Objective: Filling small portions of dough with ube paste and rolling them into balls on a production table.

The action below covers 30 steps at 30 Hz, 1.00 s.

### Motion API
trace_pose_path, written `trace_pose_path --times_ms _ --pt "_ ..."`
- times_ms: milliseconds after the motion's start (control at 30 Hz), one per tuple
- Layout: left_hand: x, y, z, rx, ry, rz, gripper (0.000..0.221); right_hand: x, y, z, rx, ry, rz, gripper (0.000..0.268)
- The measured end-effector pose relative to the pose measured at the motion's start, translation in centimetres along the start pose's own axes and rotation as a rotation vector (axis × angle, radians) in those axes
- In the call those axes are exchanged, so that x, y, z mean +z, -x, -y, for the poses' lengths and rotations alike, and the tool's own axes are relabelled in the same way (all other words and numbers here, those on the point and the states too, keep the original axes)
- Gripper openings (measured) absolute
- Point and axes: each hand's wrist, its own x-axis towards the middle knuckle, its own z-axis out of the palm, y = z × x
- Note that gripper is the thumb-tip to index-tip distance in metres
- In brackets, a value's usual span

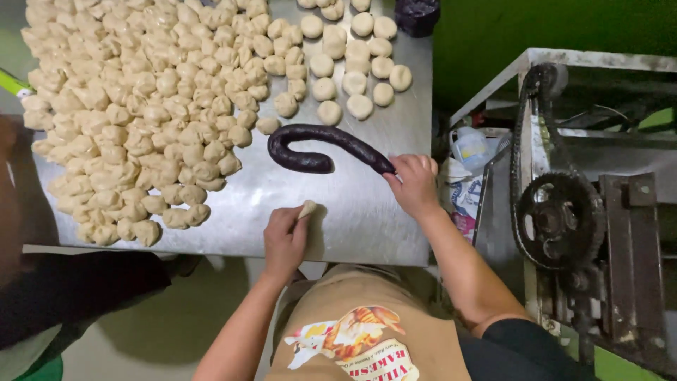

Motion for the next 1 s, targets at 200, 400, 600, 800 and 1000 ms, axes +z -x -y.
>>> trace_pose_path --times_ms 200,400,600,800,1000 --pt "0.7 -2.2 -2.4 -0.291 0.302 0.166 0.018 1.0 -0.6 0.9 -0.122 0.182 -0.077 0.027" --pt "-0.5 -4.2 0.6 -0.46 0.447 0.343 0.023 -1.6 -2.5 1.4 0.172 0.373 0.216 0.016" --pt "-2.4 -6.2 0.8 -0.547 0.701 0.52 0.027 -6.4 -4.9 18.5 0.589 -0.71 0.382 0.042" --pt "-3.8 -5.5 1.8 -0.479 0.722 0.594 0.039 -2.6 -2.3 20.7 0.792 -0.771 0.33 0.02" --pt "-2.2 -3.8 4.3 -0.025 0.244 0.381 0.023 -2.8 -0.9 21.1 0.477 -0.688 0.45 0.051"
